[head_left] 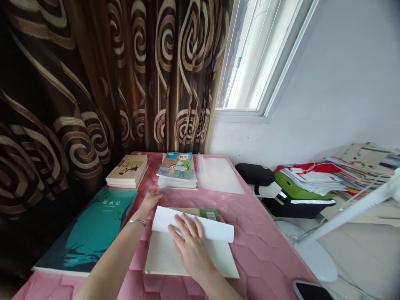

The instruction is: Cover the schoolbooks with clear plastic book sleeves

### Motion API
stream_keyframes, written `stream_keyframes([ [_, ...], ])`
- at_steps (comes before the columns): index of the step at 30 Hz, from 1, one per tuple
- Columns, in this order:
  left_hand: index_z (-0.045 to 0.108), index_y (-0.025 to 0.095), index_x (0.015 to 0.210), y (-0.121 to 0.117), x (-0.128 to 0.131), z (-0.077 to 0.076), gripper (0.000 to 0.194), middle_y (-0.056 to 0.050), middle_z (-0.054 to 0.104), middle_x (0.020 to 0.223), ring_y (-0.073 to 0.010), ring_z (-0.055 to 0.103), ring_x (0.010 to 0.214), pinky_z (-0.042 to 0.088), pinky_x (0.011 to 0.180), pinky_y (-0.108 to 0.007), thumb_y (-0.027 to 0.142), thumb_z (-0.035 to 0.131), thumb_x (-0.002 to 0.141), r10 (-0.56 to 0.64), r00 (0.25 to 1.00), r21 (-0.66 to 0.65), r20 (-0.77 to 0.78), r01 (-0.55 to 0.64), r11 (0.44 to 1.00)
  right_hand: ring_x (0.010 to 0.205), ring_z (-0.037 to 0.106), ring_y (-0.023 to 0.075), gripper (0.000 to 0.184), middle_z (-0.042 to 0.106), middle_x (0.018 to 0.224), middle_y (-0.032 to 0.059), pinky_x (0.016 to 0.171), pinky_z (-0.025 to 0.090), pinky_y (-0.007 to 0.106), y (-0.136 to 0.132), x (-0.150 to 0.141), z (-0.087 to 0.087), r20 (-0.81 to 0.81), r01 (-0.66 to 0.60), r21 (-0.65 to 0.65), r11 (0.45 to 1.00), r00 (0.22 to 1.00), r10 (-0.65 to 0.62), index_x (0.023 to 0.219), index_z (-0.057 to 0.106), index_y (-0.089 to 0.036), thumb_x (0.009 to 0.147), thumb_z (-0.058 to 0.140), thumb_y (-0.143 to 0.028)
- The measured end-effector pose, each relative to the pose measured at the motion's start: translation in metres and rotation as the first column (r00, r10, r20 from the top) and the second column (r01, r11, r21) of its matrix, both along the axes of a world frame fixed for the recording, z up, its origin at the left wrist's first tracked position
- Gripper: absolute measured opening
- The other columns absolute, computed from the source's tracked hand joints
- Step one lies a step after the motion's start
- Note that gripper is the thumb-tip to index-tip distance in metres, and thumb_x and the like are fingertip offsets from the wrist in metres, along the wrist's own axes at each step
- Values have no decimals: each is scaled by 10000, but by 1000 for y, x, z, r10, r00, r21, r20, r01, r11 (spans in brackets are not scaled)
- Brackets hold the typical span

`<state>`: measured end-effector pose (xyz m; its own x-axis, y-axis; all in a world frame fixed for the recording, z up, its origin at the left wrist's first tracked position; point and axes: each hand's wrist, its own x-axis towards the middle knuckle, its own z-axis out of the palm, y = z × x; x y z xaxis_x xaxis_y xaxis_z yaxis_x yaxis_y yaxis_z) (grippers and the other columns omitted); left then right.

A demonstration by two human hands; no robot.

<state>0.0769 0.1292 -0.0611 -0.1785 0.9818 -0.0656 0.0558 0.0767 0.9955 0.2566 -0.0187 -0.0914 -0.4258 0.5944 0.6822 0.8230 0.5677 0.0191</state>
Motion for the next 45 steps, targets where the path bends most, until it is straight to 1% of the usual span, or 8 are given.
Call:
stream_keyframes([
  [4, 578, 141, 809, -14, 2, 7, 249, -42, 682, 661, -185, 680, 661, 529, 715, -332, 256, 737, 655, -94, 984, 34, 155, 90, 995, 1363, 330, 242, 343, 488, 1429, 16, 1138, 105, 470, 1, 1, 1, -4, 6, -22, 1000, 1000, -6, 1267, 565, -305, 925, 540, -298],
  [8, 584, 157, 983, -44, -1, 11, 466, -54, 727, 785, -201, 690, 756, 525, 699, -312, 416, 756, 636, -149, 961, 108, 233, 126, 986, 1365, 333, 249, 349, 478, 1438, 21, 1136, 105, 473, 0, 0, 2, -9, 27, -36, 999, 1000, -28, 1272, 562, -308, 924, 541, -321],
  [14, 570, 165, 1163, -71, 3, 1, 613, -100, 744, 953, -191, 677, 761, 489, 621, -270, 500, 724, 674, -143, 947, 150, 287, 103, 983, 1353, 351, 264, 370, 485, 1431, 33, 1125, 143, 501, 0, -2, -1, 12, 31, -29, 999, 999, -30, 1281, 556, -322, 911, 562, -326],
  [20, 494, 181, 1296, -80, 1, -15, 677, -93, 733, 1039, -175, 662, 752, 483, 624, -262, 443, 701, 707, -165, 897, 110, 410, 131, 985, 1329, 386, 238, 327, 526, 1394, 22, 1132, 129, 470, 0, -2, 0, 3, 36, -52, 998, 999, -36, 1246, 581, -320, 921, 547, -320],
  [28, 476, 211, 1343, -85, -1, -12, 709, -107, 688, 1165, -163, 657, 769, 487, 653, -265, 333, 693, 680, -260, 882, 127, 394, 228, 965, 1323, 402, 239, 310, 528, 1390, 29, 1123, 161, 469, 1, -3, 3, 61, 47, -83, 995, 997, -42, 1224, 598, -318, 927, 523, -271],
  [35, 425, 203, 1384, -89, 2, -11, 769, -70, 729, 991, -190, 678, 773, 499, 660, -281, 333, 720, 687, -257, 863, 117, 434, 229, 966, 1347, 370, 240, 367, 508, 1412, 31, 1133, 146, 462, 6, -4, -3, 50, 52, -114, 992, 998, -46, 1259, 578, -307, 905, 532, -221],
  [41, 479, 179, 1294, -89, 4, -17, 661, -77, 714, 1028, -203, 671, 889, 511, 770, -303, 347, 736, 709, -278, 879, 195, 387, 216, 957, 1353, 363, 224, 366, 497, 1423, 30, 1134, 132, 452, 10, -2, -4, 34, 21, -117, 993, 999, -17, 1267, 568, -297, 922, 501, -197],
  [45, 480, 174, 1266, -87, 5, -20, 656, -73, 711, 990, -199, 675, 832, 515, 699, -290, 380, 745, 702, -238, 900, 184, 364, 181, 966, 1342, 380, 222, 327, 505, 1413, 39, 1126, 152, 457, 10, 3, 1, 36, 34, -124, 992, 999, -30, 1252, 576, -294, 943, 489, -235],
])
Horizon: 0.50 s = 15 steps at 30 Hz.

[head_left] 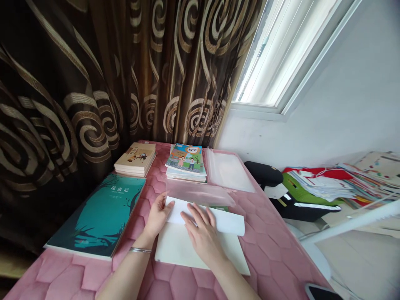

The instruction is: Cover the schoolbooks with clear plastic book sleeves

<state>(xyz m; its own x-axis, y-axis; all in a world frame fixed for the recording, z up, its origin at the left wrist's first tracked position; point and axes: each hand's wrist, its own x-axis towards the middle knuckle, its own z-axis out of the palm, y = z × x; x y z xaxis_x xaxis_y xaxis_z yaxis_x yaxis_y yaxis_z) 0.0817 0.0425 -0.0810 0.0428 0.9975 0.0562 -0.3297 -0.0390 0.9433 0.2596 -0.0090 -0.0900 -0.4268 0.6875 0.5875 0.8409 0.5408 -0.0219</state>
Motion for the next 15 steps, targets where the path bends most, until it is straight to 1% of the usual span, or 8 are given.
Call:
stream_keyframes([
  [4, 502, 166, 1195, 0, -1, 1, 607, -54, 710, 923, -173, 661, 752, 505, 651, -271, 403, 751, 694, 25, 1000, -15, -16, -25, 1000, 1326, 399, 232, 318, 525, 1392, 40, 1109, 185, 461, 0, 4, 5, -16, 17, -13, 1000, 1000, -17, 1257, 574, -303, 953, 485, -270],
  [8, 506, 184, 1133, -2, -1, 4, 560, -52, 699, 989, -167, 659, 763, 510, 658, -271, 387, 767, 681, -16, 1000, -24, -10, 16, 1000, 1327, 398, 237, 328, 524, 1390, 47, 1101, 218, 460, 0, 5, 7, -27, -3, -24, 1000, 1000, 3, 1262, 572, -297, 951, 478, -251],
  [10, 510, 191, 1110, -2, 0, 4, 549, -46, 698, 986, -168, 659, 763, 511, 658, -272, 381, 777, 669, -14, 1000, -17, -2, 14, 1000, 1319, 408, 235, 320, 528, 1385, 42, 1099, 231, 457, 0, 6, 10, -29, -16, -25, 1000, 999, 16, 1247, 582, -300, 953, 468, -246],
  [13, 531, 188, 1074, 0, 0, 2, 532, -28, 699, 913, -161, 655, 744, 506, 661, -268, 377, 790, 650, 48, 999, -16, 14, -48, 999, 1312, 417, 249, 308, 533, 1378, 44, 1090, 241, 468, 0, 16, 17, -44, 10, -5, 1000, 999, -10, 1216, 601, -300, 953, 452, -234],
  [15, 545, 186, 1049, 3, 1, 0, 512, -21, 697, 880, -159, 655, 755, 502, 682, -265, 372, 795, 643, 104, 994, -14, 26, -104, 994, 1315, 407, 282, 300, 527, 1378, 59, 1082, 243, 499, 2, 29, 21, -92, 82, 23, 996, 993, -80, 1213, 600, -295, 947, 467, -256],
])
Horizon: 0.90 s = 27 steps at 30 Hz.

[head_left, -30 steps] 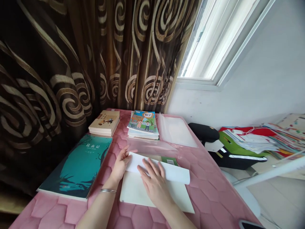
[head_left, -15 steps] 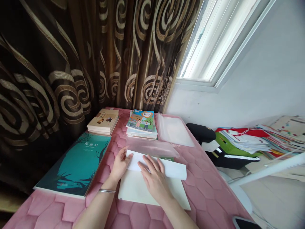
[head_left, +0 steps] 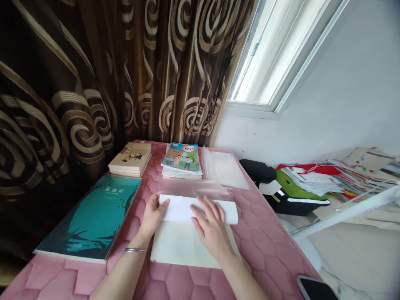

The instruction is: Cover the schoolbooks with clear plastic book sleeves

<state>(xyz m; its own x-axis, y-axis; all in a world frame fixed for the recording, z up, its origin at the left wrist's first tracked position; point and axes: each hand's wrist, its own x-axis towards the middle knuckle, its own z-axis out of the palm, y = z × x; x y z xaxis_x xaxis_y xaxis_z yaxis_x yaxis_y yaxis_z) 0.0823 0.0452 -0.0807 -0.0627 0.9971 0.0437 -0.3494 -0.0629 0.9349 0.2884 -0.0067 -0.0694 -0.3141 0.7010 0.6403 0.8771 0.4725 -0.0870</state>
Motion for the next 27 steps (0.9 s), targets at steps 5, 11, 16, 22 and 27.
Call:
stream_keyframes([
  [5, 548, 191, 1050, 3, 0, -4, 485, -24, 695, 890, -170, 661, 814, 493, 729, -275, 381, 780, 668, 40, 999, 27, 10, -41, 999, 1291, 397, 363, 405, 456, 1405, 140, 1007, 319, 560, 15, 39, -3, -313, 233, -1, 972, 924, -222, 1206, 561, -233, 881, 539, -473],
  [11, 556, 198, 1005, 3, 1, -3, 486, -8, 688, 868, -149, 639, 768, 478, 724, -268, 412, 791, 637, 58, 998, 31, -23, -57, 998, 936, 605, 261, 493, 637, 1054, 74, 776, 482, 366, 32, 64, -17, -766, 154, -404, 902, 483, -425, 973, 566, -230, 656, 701, -583],
  [16, 553, 205, 1011, 4, 0, -3, 504, 5, 671, 843, -146, 627, 748, 470, 702, -264, 439, 786, 630, 62, 997, 24, -41, -61, 998, 720, 616, 203, 444, 683, 790, -6, 605, 465, 282, 35, 76, -24, -885, -92, -449, 889, 188, -427, 877, 624, -233, 600, 759, -554],
  [22, 565, 206, 1119, -1, 0, 4, 533, -33, 683, 1004, -177, 637, 894, 483, 779, -280, 402, 773, 670, 4, 999, 44, -48, -2, 999, 738, 624, 218, 380, 679, 747, 3, 574, 451, 271, 37, 78, -26, -908, -175, -398, 900, 212, -360, 683, 650, -223, 602, 747, -581],
  [27, 555, 200, 1179, -2, 0, 7, 614, -42, 687, 1025, -191, 641, 910, 498, 785, -290, 385, 794, 645, -6, 999, 28, -53, 7, 1000, 686, 600, 197, 365, 655, 712, -12, 570, 439, 271, 39, 78, -27, -919, -228, -389, 893, 167, -357, 746, 674, -223, 618, 758, -555],
])
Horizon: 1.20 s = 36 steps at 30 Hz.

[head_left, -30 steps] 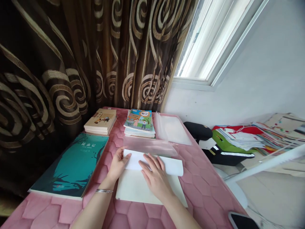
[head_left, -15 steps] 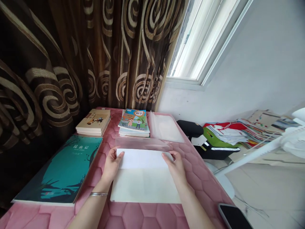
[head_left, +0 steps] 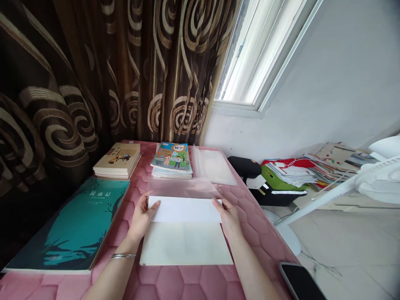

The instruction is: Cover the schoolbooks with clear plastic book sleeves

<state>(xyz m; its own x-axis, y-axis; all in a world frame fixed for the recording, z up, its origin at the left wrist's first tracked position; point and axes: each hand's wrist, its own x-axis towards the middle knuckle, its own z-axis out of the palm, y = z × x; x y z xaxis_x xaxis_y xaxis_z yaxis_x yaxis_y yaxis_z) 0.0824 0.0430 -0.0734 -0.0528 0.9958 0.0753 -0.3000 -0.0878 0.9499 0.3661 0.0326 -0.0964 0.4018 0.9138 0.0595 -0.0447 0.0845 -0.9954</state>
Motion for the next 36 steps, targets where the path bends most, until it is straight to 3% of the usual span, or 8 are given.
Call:
stream_keyframes([
  [8, 545, 192, 1161, 1, -1, -4, 556, -79, 653, 1122, -214, 613, 1017, 475, 883, -336, 399, 752, 688, 30, 995, 50, -95, -26, 998, 507, 455, 114, 348, 543, 563, -63, 490, 358, 233, -2, -1, -3, -105, -16, -20, 1000, 994, 14, 673, 589, -212, 621, 792, -490],
  [12, 537, 208, 1167, 2, 1, -6, 568, -80, 613, 1198, -224, 570, 1115, 442, 953, -344, 386, 759, 676, 56, 989, 94, -139, -43, 995, 556, 490, 123, 347, 575, 626, -52, 514, 379, 236, 0, -1, -5, -106, 22, -9, 1000, 994, -23, 734, 604, -217, 615, 790, -484],
  [20, 532, 205, 1170, 3, 2, -7, 569, -83, 617, 1188, -217, 589, 1080, 463, 909, -321, 369, 764, 677, 47, 994, 84, -101, -38, 996, 715, 594, 159, 391, 655, 784, -25, 655, 459, 271, 3, -2, -5, -159, 185, 77, 980, 972, -171, 869, 598, -231, 598, 802, -426],
  [32, 538, 217, 1142, 5, 2, -13, 524, -64, 637, 1133, -204, 598, 1060, 452, 917, -322, 350, 759, 687, 65, 993, 101, -95, -55, 993, 712, 578, 153, 391, 640, 770, -25, 643, 448, 263, -1, -4, 5, -169, 193, 73, 979, 969, -178, 871, 609, -223, 607, 791, -445],
  [36, 532, 221, 1165, 4, 2, -10, 532, -65, 633, 1144, -199, 589, 1079, 445, 935, -326, 343, 751, 696, 80, 992, 103, -97, -70, 992, 734, 601, 175, 344, 650, 814, -19, 644, 462, 281, -4, -1, 9, -219, 122, 26, 992, 969, -113, 869, 620, -229, 634, 757, -440],
])
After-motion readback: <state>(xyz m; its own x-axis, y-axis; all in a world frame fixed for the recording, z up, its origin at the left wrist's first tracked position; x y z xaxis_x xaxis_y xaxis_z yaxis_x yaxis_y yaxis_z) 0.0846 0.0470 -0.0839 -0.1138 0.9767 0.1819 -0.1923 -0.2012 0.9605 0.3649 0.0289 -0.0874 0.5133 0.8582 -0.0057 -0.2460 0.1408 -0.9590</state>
